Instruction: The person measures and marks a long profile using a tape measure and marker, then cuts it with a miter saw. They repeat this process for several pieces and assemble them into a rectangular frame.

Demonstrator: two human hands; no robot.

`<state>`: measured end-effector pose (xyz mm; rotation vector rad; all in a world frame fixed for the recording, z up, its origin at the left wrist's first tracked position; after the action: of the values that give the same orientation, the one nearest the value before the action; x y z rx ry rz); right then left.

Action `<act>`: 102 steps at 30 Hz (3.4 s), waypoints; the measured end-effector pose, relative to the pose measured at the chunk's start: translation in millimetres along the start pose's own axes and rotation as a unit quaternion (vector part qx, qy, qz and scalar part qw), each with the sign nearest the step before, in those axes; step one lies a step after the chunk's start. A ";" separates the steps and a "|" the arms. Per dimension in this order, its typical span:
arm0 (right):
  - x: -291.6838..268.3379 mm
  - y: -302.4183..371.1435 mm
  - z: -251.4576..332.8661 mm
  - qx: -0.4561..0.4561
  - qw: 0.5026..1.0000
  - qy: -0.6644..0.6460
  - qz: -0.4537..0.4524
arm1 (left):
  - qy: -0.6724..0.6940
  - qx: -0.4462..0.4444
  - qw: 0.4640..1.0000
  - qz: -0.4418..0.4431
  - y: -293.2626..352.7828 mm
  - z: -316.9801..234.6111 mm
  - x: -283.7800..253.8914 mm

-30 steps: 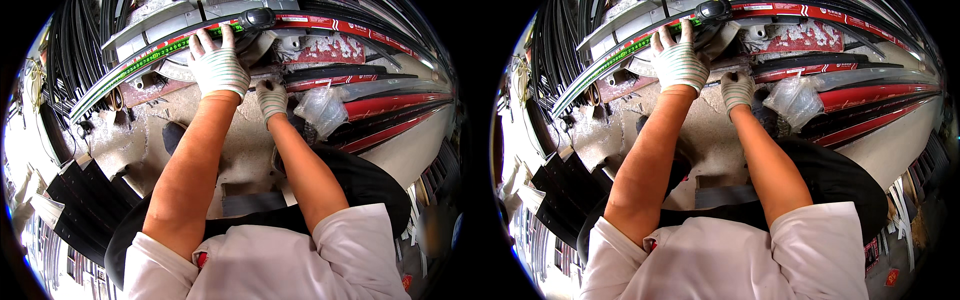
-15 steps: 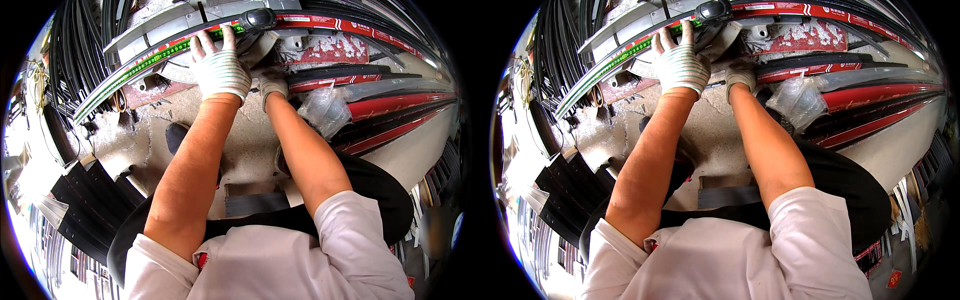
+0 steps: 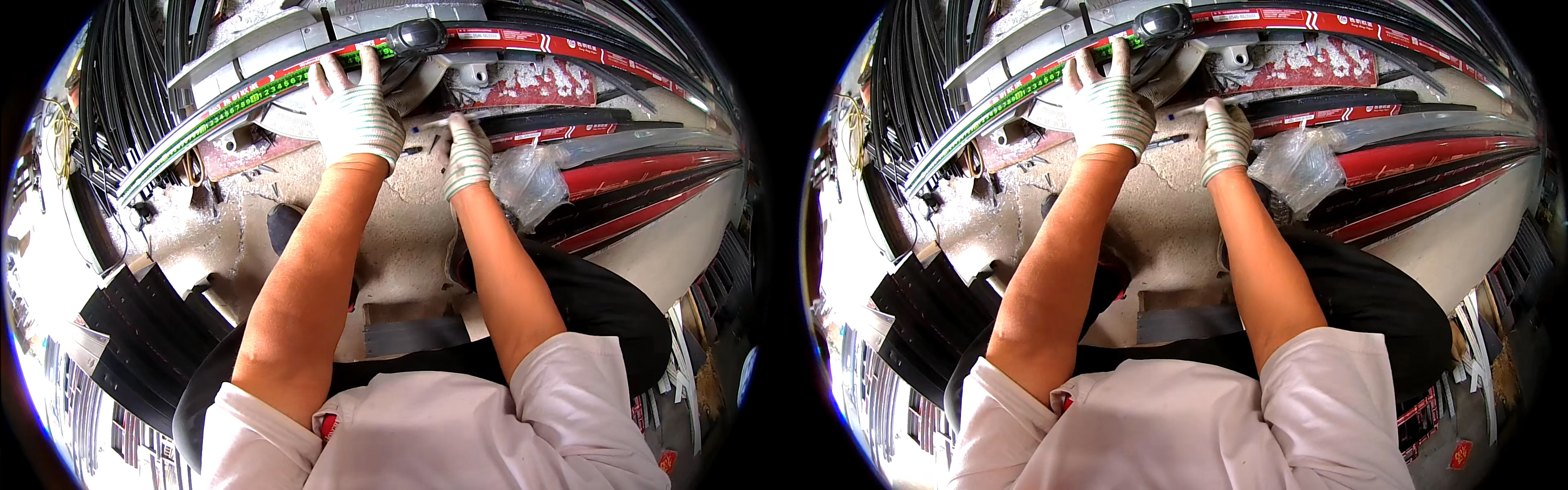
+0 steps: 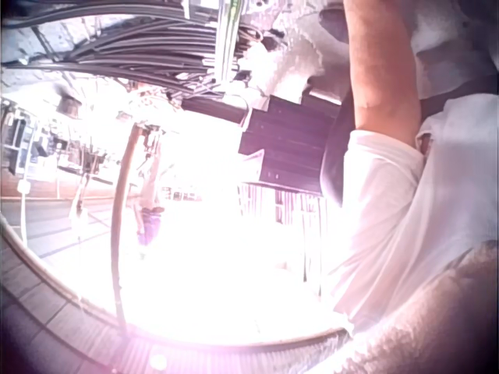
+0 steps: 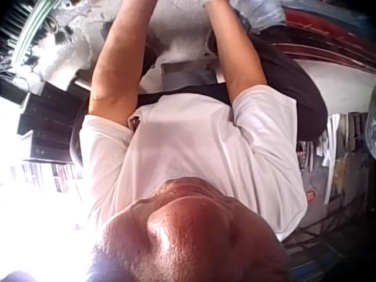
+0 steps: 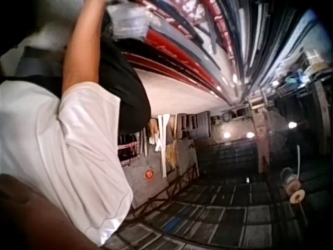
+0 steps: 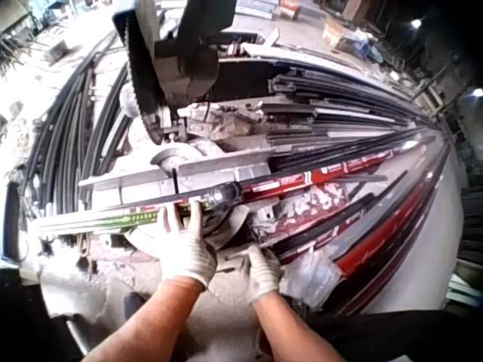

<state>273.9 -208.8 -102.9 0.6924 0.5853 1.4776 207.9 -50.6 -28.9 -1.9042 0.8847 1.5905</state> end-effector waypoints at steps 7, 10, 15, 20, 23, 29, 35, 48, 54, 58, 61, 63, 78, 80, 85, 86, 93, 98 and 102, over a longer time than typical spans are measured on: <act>26.6 20.5 42.1 -0.115 0.988 -0.025 0.095 | 0.015 -0.001 1.000 -0.005 1.3 -0.7 -0.8; 40.4 29.5 49.4 -0.157 0.979 0.010 0.133 | 0.012 -0.008 1.000 0.003 0.3 -1.8 -2.0; 50.7 39.4 54.0 -0.226 0.960 0.073 0.151 | 0.017 -0.009 1.000 -0.001 0.6 1.4 -3.9; 37.5 33.3 49.6 -0.401 0.851 0.299 0.158 | 0.038 -0.010 0.999 0.002 0.3 -0.4 -3.6; 32.3 37.2 51.5 -0.484 0.751 0.415 0.174 | 0.040 -0.011 0.999 0.003 0.4 3.2 -4.9; 17.1 27.7 51.2 -0.510 0.662 0.504 0.218 | 0.058 -0.009 0.998 -0.015 0.0 4.1 -1.1; 16.3 20.6 64.1 -0.475 0.630 0.556 0.260 | 0.032 -0.008 0.999 -0.002 -0.1 4.5 -1.5; 38.5 32.6 98.0 -0.197 0.874 0.288 0.338 | 0.053 -0.015 0.998 -0.017 -0.1 4.9 5.1; 46.9 29.2 79.1 -0.116 0.914 0.190 0.338 | 0.061 -0.005 0.998 -0.033 1.2 7.8 7.4; 61.7 36.6 81.5 -0.170 0.915 0.241 0.275 | 0.048 -0.012 0.999 -0.021 -0.8 6.0 4.4; 68.5 39.4 82.3 -0.206 0.911 0.263 0.242 | 0.060 -0.022 0.998 -0.008 -1.6 1.8 -0.4; 67.6 35.5 82.0 -0.198 0.909 0.268 0.251 | 0.055 -0.024 0.998 -0.007 -2.3 1.0 -0.4; 72.9 32.9 94.6 -0.150 0.889 0.346 0.261 | 0.073 -0.021 0.997 -0.019 -2.1 1.6 -0.2; 76.1 37.6 95.1 -0.154 0.888 0.361 0.238 | 0.070 -0.027 0.997 -0.013 -2.4 0.8 -1.8; 72.1 28.7 96.4 -0.161 0.885 0.296 0.321 | 0.070 -0.019 0.997 -0.012 -3.6 3.1 2.6; 69.9 25.9 98.9 -0.156 0.878 0.284 0.352 | 0.075 -0.019 0.997 -0.018 -3.2 3.7 3.3; 72.1 29.4 103.6 -0.149 0.859 0.359 0.333 | 0.079 -0.009 0.997 -0.023 -2.7 4.4 1.5; 83.0 41.1 105.7 -0.179 0.856 0.404 0.266 | 0.063 -0.023 0.998 -0.013 -5.5 1.5 -1.2; 80.9 39.6 101.3 -0.185 0.871 0.352 0.289 | 0.076 -0.016 0.997 -0.015 -5.6 2.0 -2.2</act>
<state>322.5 -135.3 0.1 -0.0239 0.6337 2.3608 210.5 -45.1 -27.2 -2.0734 0.8926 1.4640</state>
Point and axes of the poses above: each hand's wrist, its own y-axis away from the middle knuckle, its own x-axis out of the palm, z = x × y, the point moved 1 cm from there along -y, towards the middle knuckle
